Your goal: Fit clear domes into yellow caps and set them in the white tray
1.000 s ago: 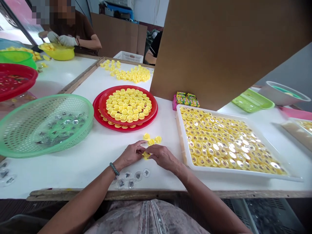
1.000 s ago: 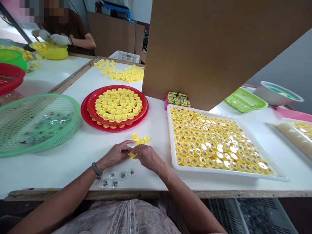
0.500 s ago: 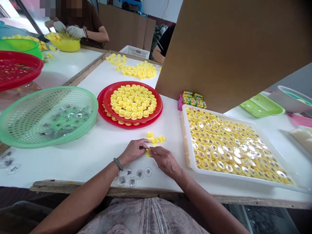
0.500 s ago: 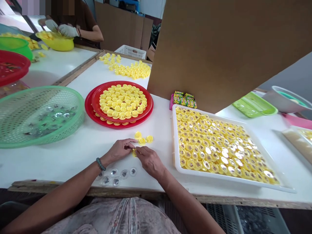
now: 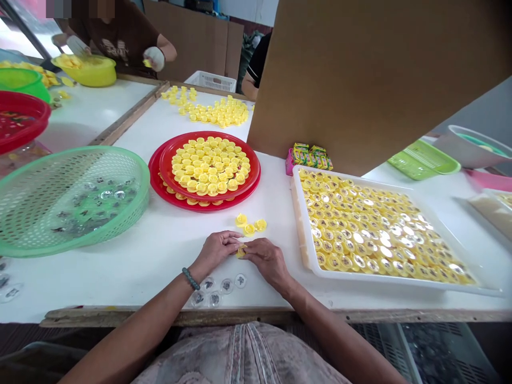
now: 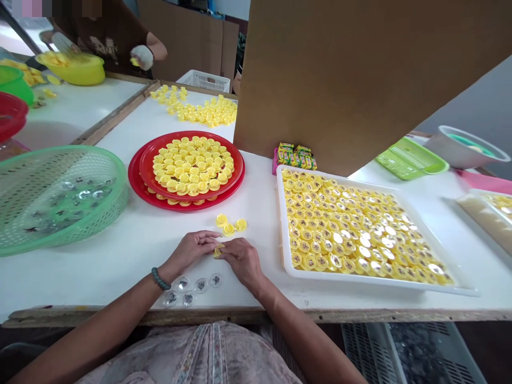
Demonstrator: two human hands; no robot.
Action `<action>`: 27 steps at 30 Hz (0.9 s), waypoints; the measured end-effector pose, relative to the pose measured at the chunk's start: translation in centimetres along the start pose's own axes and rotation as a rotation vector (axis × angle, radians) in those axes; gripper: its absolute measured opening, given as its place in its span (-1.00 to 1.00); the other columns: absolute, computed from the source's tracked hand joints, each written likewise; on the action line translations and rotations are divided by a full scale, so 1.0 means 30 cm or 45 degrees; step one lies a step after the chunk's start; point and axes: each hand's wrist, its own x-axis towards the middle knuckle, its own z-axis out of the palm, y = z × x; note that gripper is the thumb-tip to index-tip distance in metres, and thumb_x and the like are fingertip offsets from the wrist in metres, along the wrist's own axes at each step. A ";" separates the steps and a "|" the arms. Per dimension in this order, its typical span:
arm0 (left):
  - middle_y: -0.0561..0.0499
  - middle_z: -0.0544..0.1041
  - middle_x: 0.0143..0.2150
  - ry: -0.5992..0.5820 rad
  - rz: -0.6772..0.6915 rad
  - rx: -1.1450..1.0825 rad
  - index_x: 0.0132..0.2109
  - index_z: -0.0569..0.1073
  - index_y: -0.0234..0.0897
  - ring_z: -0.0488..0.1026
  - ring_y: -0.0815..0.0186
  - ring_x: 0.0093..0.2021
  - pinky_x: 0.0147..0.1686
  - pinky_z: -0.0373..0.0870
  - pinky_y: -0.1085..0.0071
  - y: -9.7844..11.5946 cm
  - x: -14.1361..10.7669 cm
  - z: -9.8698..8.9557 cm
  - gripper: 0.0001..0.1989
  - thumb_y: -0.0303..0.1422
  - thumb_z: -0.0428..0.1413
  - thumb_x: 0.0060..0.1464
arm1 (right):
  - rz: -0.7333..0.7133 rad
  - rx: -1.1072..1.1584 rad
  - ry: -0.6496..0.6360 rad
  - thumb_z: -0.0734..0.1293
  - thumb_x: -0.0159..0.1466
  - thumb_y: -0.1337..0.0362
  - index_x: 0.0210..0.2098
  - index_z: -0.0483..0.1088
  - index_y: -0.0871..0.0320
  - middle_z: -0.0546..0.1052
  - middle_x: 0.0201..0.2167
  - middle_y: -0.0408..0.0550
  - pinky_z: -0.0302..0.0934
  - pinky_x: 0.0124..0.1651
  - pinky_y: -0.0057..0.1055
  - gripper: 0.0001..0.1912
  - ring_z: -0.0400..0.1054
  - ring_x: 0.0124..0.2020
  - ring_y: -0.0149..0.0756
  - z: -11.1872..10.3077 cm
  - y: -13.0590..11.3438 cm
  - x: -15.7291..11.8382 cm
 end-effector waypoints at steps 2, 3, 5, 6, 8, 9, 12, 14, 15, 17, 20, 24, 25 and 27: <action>-0.09 0.60 -0.28 0.003 -0.009 -0.007 -0.10 0.47 -0.34 0.51 0.26 -0.27 -0.20 0.40 0.35 0.002 -0.001 0.002 -0.59 -0.28 0.22 -0.13 | 0.090 0.016 0.074 0.40 0.12 0.31 -0.32 0.51 0.01 0.56 -0.32 -0.14 0.28 -0.11 -0.33 -0.88 0.39 -0.22 -0.28 0.009 0.002 -0.007; -0.09 0.60 -0.27 0.003 -0.006 -0.009 -0.09 0.46 -0.33 0.51 0.26 -0.26 -0.20 0.40 0.35 0.002 -0.002 0.002 -0.59 -0.27 0.22 -0.13 | 0.122 -0.008 0.101 0.42 0.10 0.32 -0.29 0.51 0.02 0.56 -0.31 -0.13 0.28 -0.11 -0.33 -0.84 0.39 -0.22 -0.27 0.012 0.001 -0.010; -0.09 0.59 -0.25 -0.006 0.008 -0.005 -0.08 0.45 -0.33 0.51 0.25 -0.24 -0.18 0.40 0.35 0.001 -0.004 0.002 -0.58 -0.27 0.22 -0.13 | 0.156 -0.074 0.113 0.45 0.06 0.31 -0.23 0.50 0.04 0.56 -0.30 -0.11 0.27 -0.13 -0.32 -0.75 0.38 -0.22 -0.24 0.013 -0.002 -0.011; -0.10 0.59 -0.24 -0.011 0.018 0.002 -0.08 0.45 -0.33 0.51 0.25 -0.22 -0.17 0.40 0.34 -0.001 -0.004 0.001 -0.57 -0.26 0.22 -0.14 | 0.161 -0.103 0.103 0.46 0.05 0.30 -0.21 0.49 0.05 0.56 -0.29 -0.10 0.27 -0.14 -0.33 -0.72 0.38 -0.22 -0.24 0.012 -0.003 -0.010; -0.11 0.59 -0.22 -0.011 0.032 0.021 -0.08 0.45 -0.34 0.51 0.24 -0.21 -0.16 0.39 0.33 -0.004 -0.004 0.000 -0.56 -0.27 0.24 -0.15 | 0.154 -0.140 0.073 0.45 0.06 0.29 -0.23 0.50 0.05 0.55 -0.30 -0.10 0.26 -0.16 -0.36 -0.75 0.38 -0.24 -0.26 0.004 -0.007 -0.005; -0.11 0.59 -0.23 -0.009 0.026 0.032 -0.09 0.45 -0.34 0.51 0.23 -0.22 -0.16 0.40 0.33 -0.004 -0.003 0.000 -0.57 -0.28 0.24 -0.16 | 0.149 -0.157 0.056 0.44 0.07 0.29 -0.25 0.51 0.05 0.55 -0.31 -0.10 0.26 -0.17 -0.38 -0.78 0.37 -0.25 -0.27 -0.001 -0.010 -0.001; -0.11 0.60 -0.29 -0.013 -0.049 0.028 -0.16 0.46 -0.36 0.52 0.23 -0.27 -0.20 0.41 0.33 0.004 0.006 0.002 -0.61 -0.34 0.26 -0.21 | 0.118 -0.250 -0.023 0.42 0.10 0.31 -0.34 0.52 0.06 0.54 -0.32 -0.10 0.24 -0.19 -0.43 -0.89 0.36 -0.26 -0.30 -0.020 -0.023 0.016; -0.09 0.60 -0.35 -0.011 -0.134 -0.002 -0.22 0.47 -0.37 0.52 0.25 -0.32 -0.25 0.41 0.35 0.012 0.016 0.004 -0.65 -0.41 0.27 -0.25 | 0.077 -0.368 -0.141 0.41 0.12 0.33 -0.43 0.51 0.11 0.53 -0.37 -0.08 0.22 -0.22 -0.45 -0.99 0.35 -0.29 -0.31 -0.033 -0.034 0.034; -0.08 0.60 -0.37 -0.006 -0.174 -0.016 -0.24 0.47 -0.37 0.52 0.26 -0.35 -0.27 0.41 0.37 0.016 0.022 0.004 -0.67 -0.44 0.27 -0.27 | 0.050 -0.439 -0.215 0.40 0.13 0.33 -0.47 0.50 0.13 0.52 -0.40 -0.07 0.21 -0.24 -0.45 -0.95 0.34 -0.31 -0.31 -0.037 -0.039 0.044; -0.06 0.59 -0.41 0.021 -0.230 -0.033 -0.28 0.46 -0.38 0.51 0.30 -0.40 -0.33 0.40 0.40 0.020 0.033 0.005 -0.68 -0.49 0.26 -0.31 | -0.006 -0.579 -0.359 0.38 0.15 0.33 -0.54 0.46 0.18 0.50 -0.47 -0.05 0.17 -0.27 -0.44 -0.86 0.33 -0.35 -0.32 -0.043 -0.046 0.065; -0.04 0.57 -0.42 0.060 -0.239 -0.034 -0.29 0.43 -0.37 0.49 0.33 -0.43 -0.36 0.39 0.42 0.019 0.043 0.005 -0.67 -0.52 0.25 -0.34 | -0.060 -0.720 -0.487 0.36 0.17 0.33 -0.55 0.45 0.22 0.47 -0.50 -0.02 0.13 -0.28 -0.43 -0.82 0.31 -0.38 -0.31 -0.046 -0.046 0.085; 0.03 0.53 -0.46 0.092 -0.166 0.053 -0.29 0.40 -0.34 0.46 0.36 -0.45 -0.41 0.37 0.45 0.014 0.033 0.009 -0.64 -0.48 0.27 -0.35 | -0.030 -0.670 -0.418 0.36 0.17 0.27 -0.49 0.46 0.21 0.49 -0.45 -0.02 0.13 -0.25 -0.43 -0.84 0.32 -0.33 -0.30 -0.050 -0.043 0.071; 0.04 0.52 -0.46 0.100 -0.141 0.074 -0.29 0.39 -0.33 0.45 0.36 -0.45 -0.42 0.37 0.46 0.013 0.029 0.011 -0.65 -0.45 0.27 -0.34 | -0.015 -0.623 -0.360 0.36 0.17 0.25 -0.43 0.47 0.20 0.50 -0.41 -0.02 0.14 -0.23 -0.44 -0.86 0.33 -0.30 -0.29 -0.050 -0.043 0.060; 0.05 0.52 -0.44 0.111 -0.102 0.101 -0.28 0.39 -0.32 0.45 0.36 -0.44 -0.41 0.36 0.47 0.013 0.022 0.017 -0.66 -0.42 0.26 -0.30 | -0.002 -0.540 -0.253 0.35 0.19 0.23 -0.32 0.47 0.18 0.50 -0.34 -0.03 0.15 -0.21 -0.45 -0.86 0.33 -0.26 -0.29 -0.045 -0.044 0.037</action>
